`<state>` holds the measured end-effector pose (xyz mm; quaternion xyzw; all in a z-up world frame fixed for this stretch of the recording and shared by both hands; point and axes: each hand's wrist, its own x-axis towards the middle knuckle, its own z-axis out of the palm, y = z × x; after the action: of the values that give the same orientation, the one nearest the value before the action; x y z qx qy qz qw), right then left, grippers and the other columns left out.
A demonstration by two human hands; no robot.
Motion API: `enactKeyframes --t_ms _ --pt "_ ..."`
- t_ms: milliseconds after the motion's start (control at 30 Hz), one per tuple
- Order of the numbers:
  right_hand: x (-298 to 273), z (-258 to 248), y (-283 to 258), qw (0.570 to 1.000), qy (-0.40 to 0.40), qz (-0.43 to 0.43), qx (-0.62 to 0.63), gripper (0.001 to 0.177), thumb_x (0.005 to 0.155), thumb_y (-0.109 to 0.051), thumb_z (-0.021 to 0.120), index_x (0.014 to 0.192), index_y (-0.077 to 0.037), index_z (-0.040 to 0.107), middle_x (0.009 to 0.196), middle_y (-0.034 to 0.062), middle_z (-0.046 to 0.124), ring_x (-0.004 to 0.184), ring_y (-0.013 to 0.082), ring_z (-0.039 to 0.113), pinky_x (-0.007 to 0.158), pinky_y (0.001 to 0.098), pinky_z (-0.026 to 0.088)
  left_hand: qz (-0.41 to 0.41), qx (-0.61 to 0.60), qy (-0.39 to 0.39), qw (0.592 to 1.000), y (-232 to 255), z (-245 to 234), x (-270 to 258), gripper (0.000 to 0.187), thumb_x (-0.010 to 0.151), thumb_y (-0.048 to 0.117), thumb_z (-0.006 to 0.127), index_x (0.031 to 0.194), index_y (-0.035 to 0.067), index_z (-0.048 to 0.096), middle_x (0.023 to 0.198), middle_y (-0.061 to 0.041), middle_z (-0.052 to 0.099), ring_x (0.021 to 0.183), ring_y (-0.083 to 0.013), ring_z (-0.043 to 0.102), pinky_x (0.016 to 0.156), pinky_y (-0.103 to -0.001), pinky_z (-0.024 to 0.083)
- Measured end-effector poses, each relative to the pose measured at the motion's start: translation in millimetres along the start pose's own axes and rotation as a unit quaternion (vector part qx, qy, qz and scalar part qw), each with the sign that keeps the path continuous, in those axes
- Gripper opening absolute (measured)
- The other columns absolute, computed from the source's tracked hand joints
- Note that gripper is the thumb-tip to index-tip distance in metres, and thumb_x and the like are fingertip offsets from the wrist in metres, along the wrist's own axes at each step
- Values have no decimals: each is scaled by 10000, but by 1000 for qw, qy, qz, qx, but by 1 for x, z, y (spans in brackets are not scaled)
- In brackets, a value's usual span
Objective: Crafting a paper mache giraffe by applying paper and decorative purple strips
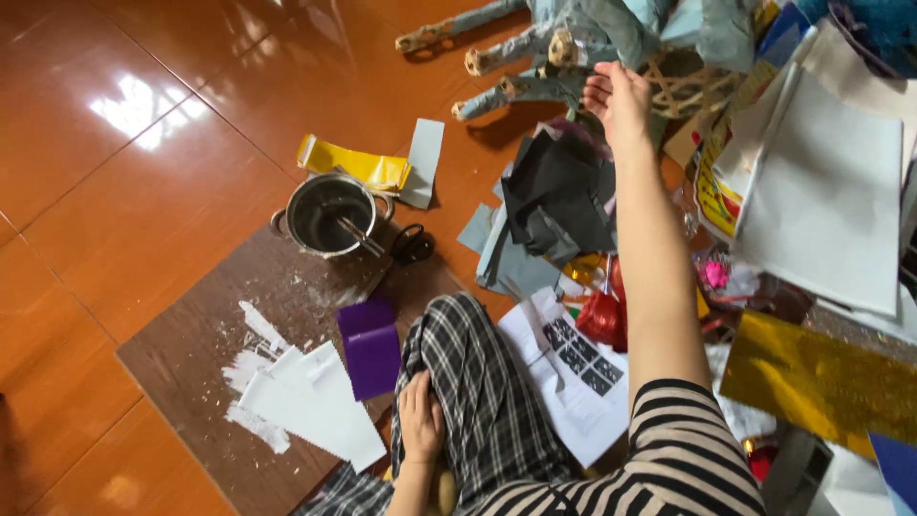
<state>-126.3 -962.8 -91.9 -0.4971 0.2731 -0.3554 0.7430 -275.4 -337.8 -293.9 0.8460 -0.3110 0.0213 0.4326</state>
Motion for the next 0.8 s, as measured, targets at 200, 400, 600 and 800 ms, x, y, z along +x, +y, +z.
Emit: enactKeyframes --t_ms 200,400,600,800 --pt "91 55 15 969 6 38 244 607 994 -330 606 1190 235 499 1011 330 730 794 325 780 745 344 717 -36 30 -19 999 -16 7 -12 655 886 148 572 1534 51 565 1525 -172 620 1326 -384 591 1199 -458 418" --pt "141 82 1 879 86 65 464 1145 759 -414 689 1741 -297 112 1749 418 28 1554 697 200 1255 743 271 -60 91 -19 994 -19 14 -19 647 938 281 543 1561 107 554 1558 -108 602 1327 -339 595 1182 -454 419" --pt "187 54 -49 880 178 18 440 948 715 -328 758 1537 0 419 1473 362 433 1253 535 573 969 624 641 -78 122 -14 989 -19 18 -17 623 917 181 591 1538 132 568 1528 -75 617 1320 -310 598 1156 -437 419" --pt "196 6 -120 829 130 -79 538 612 968 -123 616 1518 70 430 1467 406 519 1104 513 685 894 533 701 -61 123 -8 990 -21 21 -11 596 918 217 603 1504 113 595 1518 -89 618 1320 -329 596 1148 -443 426"
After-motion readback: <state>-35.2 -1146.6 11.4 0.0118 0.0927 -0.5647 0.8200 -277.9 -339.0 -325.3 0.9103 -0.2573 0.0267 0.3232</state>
